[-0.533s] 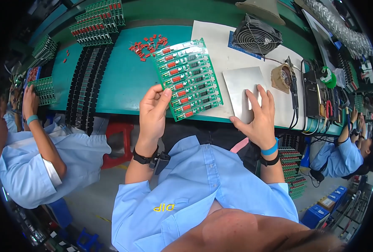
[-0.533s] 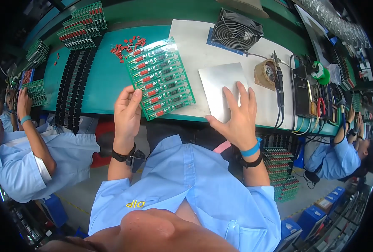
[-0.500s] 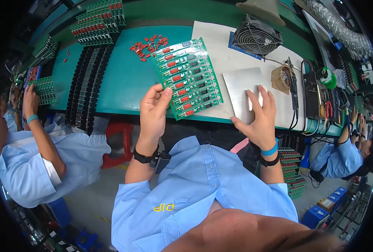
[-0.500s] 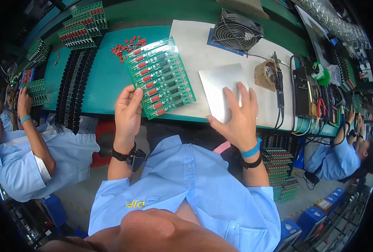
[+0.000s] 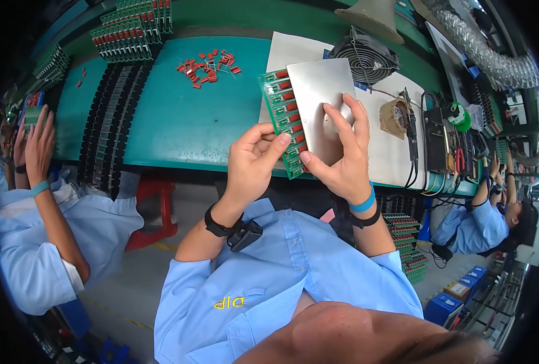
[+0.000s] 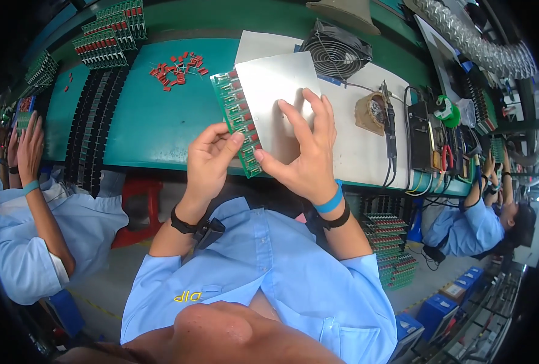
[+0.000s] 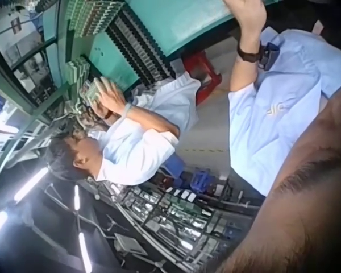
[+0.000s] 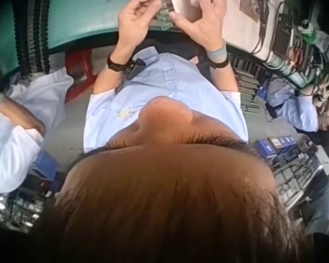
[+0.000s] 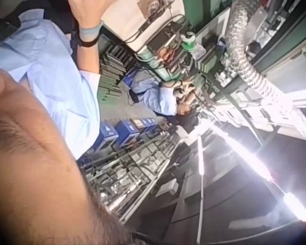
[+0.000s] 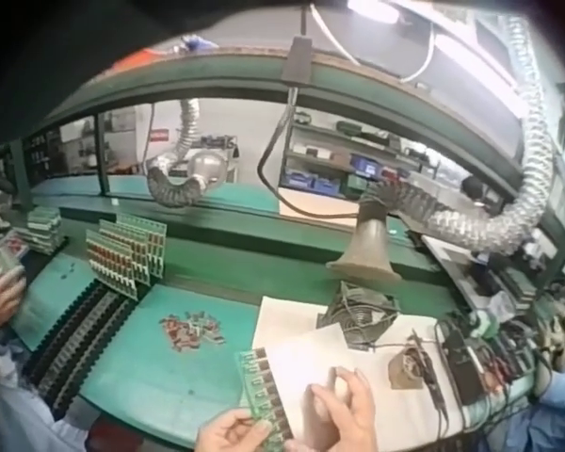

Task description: The person picks up a circuit board and a metal plate, aligns them, and places the board onto a jig. They then use a soldering iron to apply solder to the components before removing the board from the jig.

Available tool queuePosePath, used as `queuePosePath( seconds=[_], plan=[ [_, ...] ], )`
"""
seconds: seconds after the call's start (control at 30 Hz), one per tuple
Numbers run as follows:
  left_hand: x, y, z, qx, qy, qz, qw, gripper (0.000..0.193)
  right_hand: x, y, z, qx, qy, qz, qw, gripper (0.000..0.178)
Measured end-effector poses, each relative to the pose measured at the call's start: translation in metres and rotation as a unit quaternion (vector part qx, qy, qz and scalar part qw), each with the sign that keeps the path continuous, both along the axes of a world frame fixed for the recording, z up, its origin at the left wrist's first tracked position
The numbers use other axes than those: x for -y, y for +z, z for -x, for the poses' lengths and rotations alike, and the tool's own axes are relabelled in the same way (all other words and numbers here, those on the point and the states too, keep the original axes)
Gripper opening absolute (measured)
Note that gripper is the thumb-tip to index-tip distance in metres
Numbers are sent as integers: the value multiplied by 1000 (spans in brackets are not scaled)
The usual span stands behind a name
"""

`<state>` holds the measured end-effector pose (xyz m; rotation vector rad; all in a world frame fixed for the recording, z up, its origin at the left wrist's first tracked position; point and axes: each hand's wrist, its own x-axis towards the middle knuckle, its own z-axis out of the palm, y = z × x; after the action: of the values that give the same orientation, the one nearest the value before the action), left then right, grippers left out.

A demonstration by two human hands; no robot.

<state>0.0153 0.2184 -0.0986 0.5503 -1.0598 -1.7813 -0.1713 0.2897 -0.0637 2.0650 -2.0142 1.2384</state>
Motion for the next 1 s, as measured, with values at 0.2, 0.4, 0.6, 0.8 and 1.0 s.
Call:
queuePosePath(
  seconds=[0.2, 0.4, 0.6, 0.8, 1.0],
  plan=[
    [0, -2, -3, -1, -17, 2, 1000, 22, 0, -1, -3, -10, 8, -16, 1000, 85],
    [-1, 2, -8, 19, -35, -5, 999, 22, -1, -4, -5, -7, 6, -18, 1000, 84],
    [1, 4, -5, 8, -15, -2, 1000, 23, -1, 3, -1, -2, 22, -40, 999, 82],
    [8, 10, -2, 25, -18, 9, 999, 24, 5, 0, 26, -11, 44, -78, 996, 76],
    [4, 15, -2, 31, -33, 11, 999, 23, 2, 17, 25, 65, -42, -90, 993, 73]
  ],
)
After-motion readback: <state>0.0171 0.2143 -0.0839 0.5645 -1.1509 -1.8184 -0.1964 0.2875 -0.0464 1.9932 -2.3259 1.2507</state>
